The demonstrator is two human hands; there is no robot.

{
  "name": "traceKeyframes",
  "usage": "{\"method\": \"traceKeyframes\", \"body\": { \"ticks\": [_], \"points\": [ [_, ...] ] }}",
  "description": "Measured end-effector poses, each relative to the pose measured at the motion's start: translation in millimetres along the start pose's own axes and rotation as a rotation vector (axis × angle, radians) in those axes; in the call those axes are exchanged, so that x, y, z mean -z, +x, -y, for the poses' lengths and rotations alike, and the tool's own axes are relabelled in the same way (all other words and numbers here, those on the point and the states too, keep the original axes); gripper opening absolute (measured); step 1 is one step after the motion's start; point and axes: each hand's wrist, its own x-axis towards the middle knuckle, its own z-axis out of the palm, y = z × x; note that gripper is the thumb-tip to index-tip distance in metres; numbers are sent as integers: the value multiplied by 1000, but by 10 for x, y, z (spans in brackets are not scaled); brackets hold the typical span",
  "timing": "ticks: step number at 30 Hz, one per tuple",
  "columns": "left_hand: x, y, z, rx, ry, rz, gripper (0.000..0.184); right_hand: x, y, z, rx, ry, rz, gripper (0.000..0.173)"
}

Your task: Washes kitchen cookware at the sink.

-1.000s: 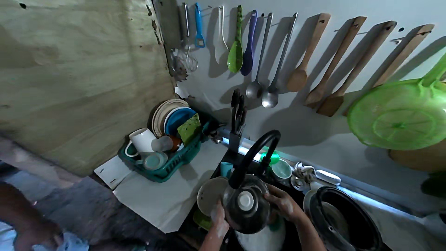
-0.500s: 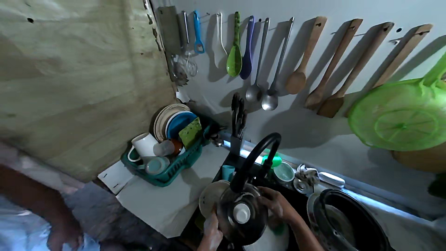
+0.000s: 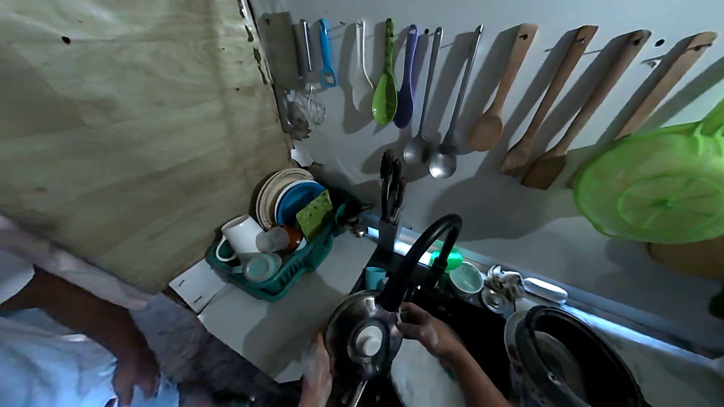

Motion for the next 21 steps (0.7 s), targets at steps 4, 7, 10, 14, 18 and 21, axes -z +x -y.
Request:
{"method": "traceKeyframes", "body": {
  "ticks": [4, 7, 10, 14, 18, 21],
  "points": [
    [45, 9, -55, -87, 85, -4, 42, -97, 114, -75, -62, 27, -7, 51],
    [75, 0, -50, -34, 46, 14, 47, -114, 121, -122, -127, 50, -16, 53],
    [75, -130, -26, 38, 13, 75, 46, -47, 50, -119, -145, 53, -40, 48],
    [4, -407, 115, 238, -158, 188, 41, 195, -8, -62, -175, -47, -99, 39],
    [-112, -531, 292, 530, -284, 279, 49, 473, -123, 149, -118, -171, -48, 37],
    [-162, -538, 420, 625, -257, 511, 69, 623, -251, 341, -30, -326, 118, 38]
  ]
}}
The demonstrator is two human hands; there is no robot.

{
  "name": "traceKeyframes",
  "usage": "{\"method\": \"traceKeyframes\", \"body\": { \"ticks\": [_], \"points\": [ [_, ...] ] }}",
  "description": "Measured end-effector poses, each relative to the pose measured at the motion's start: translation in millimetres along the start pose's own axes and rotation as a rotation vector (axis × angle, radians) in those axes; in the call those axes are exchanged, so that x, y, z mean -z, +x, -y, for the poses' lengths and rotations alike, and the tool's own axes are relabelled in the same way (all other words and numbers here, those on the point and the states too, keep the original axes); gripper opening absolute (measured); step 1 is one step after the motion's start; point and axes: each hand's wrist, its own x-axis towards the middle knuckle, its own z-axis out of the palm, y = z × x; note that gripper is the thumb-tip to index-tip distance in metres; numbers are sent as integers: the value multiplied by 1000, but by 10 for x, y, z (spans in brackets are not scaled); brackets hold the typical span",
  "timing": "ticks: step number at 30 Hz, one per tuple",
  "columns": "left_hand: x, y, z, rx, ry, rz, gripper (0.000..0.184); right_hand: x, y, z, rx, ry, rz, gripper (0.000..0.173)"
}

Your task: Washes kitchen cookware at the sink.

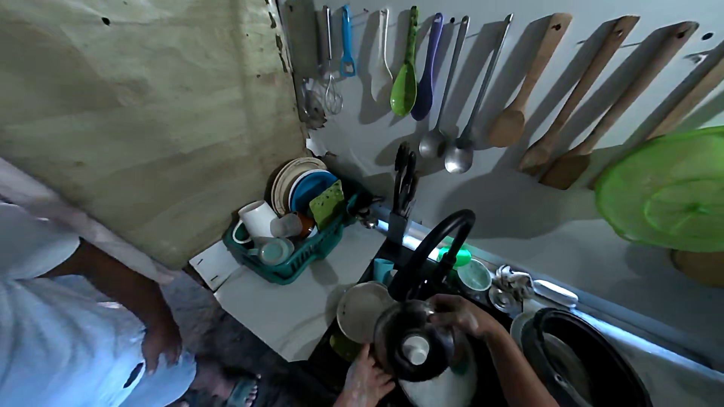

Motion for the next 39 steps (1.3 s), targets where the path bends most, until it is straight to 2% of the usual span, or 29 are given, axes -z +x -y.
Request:
{"method": "traceKeyframes", "body": {
  "ticks": [2, 4, 5, 8, 10, 12, 14, 15, 17, 20, 26, 30, 35, 39],
  "points": [
    [31, 162, 65, 37, 20, 147, 69, 48, -131, 128, 59, -133, 101, 35],
    [-35, 241, 31, 66, -77, 180, 48, 16, -273, 235, 97, -243, 171, 31],
    [-86, 230, -25, 74, -128, 158, 36, -14, -338, 277, 95, -294, 186, 30],
    [-208, 83, -213, -23, -87, 10, 18, -24, -474, 244, 132, -368, 159, 24],
    [-182, 27, -242, -143, 3, -25, 24, 25, -476, 32, 191, -260, 37, 26],
    [-128, 2, -255, -238, 53, -8, 34, 27, -404, -173, 197, -98, -191, 31],
    [-98, -40, -295, -262, 30, -9, 36, -45, -292, -310, 78, 39, -369, 41],
    [-94, -79, -323, -262, 13, -14, 37, -99, -244, -341, 9, 107, -399, 45],
    [-81, -157, -375, -264, -13, -21, 37, -235, -188, -329, -83, 210, -374, 44],
    [-46, -213, -419, -292, -16, -26, 37, -412, -134, -272, -112, 230, -306, 41],
    [95, -86, -463, -427, 117, -48, 43, -552, 13, -272, 33, 191, -387, 41],
    [161, -66, -513, -414, 245, -33, 44, -538, 41, -248, 81, 197, -444, 44],
    [212, -19, -443, -375, 241, 8, 49, -495, 19, -234, 115, 220, -459, 44],
    [174, -17, -421, -347, 228, -24, 41, -485, 6, -252, 103, 233, -480, 42]
  ]
}}
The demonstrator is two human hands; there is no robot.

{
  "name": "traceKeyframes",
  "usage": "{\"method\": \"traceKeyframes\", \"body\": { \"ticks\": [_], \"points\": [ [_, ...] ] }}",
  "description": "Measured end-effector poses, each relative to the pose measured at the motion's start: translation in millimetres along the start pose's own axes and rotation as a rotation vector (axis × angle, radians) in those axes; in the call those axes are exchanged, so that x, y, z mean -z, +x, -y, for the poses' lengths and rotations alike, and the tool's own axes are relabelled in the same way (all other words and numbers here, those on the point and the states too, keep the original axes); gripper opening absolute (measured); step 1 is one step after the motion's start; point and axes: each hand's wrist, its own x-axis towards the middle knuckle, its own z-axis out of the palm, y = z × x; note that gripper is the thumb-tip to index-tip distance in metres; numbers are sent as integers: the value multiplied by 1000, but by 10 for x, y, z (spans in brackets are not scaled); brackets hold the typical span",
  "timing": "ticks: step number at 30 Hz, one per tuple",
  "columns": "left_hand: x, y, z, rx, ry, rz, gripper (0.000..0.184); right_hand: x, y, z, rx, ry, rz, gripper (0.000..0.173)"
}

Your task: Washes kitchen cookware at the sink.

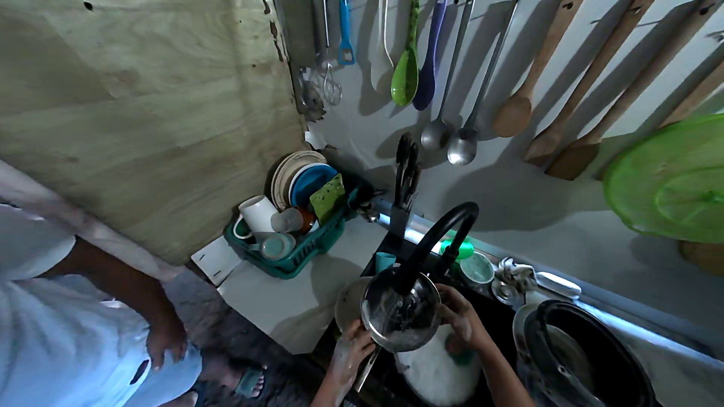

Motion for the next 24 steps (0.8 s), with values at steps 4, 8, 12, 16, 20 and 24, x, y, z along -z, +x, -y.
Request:
{"method": "traceKeyframes", "body": {
  "ticks": [4, 8, 12, 16, 20, 24],
  "points": [
    [-64, -52, -101, 20, -108, 23, 42, -35, 8, -76, -172, 164, -18, 39],
    [-106, -54, -170, 51, -207, 62, 41, -155, 7, -227, -366, 208, -54, 30],
    [-134, -43, -111, 96, -214, 9, 36, -108, -79, -97, -306, 127, -112, 30],
    [-202, -31, 17, 125, -117, 66, 41, 123, -171, 212, -192, -103, -120, 32],
    [-232, -5, 67, 123, -102, 171, 39, 320, -183, 381, -212, -276, -107, 33],
    [-222, -82, -158, 18, -6, 170, 42, 341, -145, 176, -242, -216, -77, 33]
  ]
}}
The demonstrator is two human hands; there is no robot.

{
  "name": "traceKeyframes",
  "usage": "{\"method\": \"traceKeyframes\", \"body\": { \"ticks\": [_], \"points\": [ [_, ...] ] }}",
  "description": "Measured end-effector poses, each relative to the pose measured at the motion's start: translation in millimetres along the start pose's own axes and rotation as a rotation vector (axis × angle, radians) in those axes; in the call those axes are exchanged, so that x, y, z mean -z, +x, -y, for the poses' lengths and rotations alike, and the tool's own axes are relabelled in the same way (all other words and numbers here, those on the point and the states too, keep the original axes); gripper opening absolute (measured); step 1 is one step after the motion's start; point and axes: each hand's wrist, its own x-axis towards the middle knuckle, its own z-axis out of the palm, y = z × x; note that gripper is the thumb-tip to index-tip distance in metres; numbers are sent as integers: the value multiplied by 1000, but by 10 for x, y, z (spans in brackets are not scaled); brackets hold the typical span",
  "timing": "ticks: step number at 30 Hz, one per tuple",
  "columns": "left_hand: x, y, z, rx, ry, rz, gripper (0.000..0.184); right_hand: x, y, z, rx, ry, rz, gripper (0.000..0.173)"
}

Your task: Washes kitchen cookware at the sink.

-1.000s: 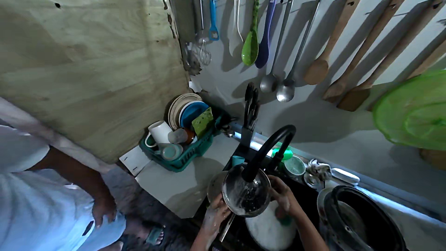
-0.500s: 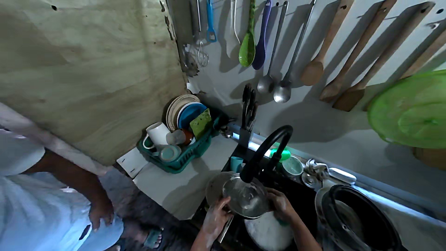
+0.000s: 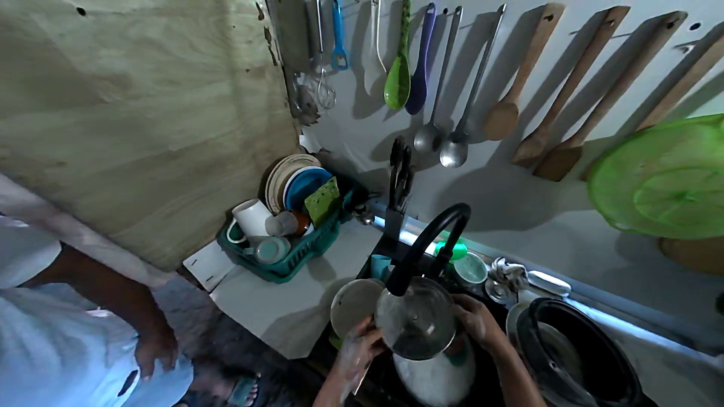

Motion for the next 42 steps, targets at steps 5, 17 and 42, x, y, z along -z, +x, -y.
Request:
{"method": "traceKeyframes", "body": {
  "ticks": [5, 17, 42],
  "points": [
    [124, -47, -221, -177, 233, -46, 52, -488, 4, -291, 7, 74, 40, 42],
    [314, -130, -208, -313, 351, -141, 58, -948, 161, -384, 144, 253, -55, 45],
    [186, -249, -336, -273, 499, -122, 58, -971, 151, -386, -69, 414, 77, 43]
  ]
}}
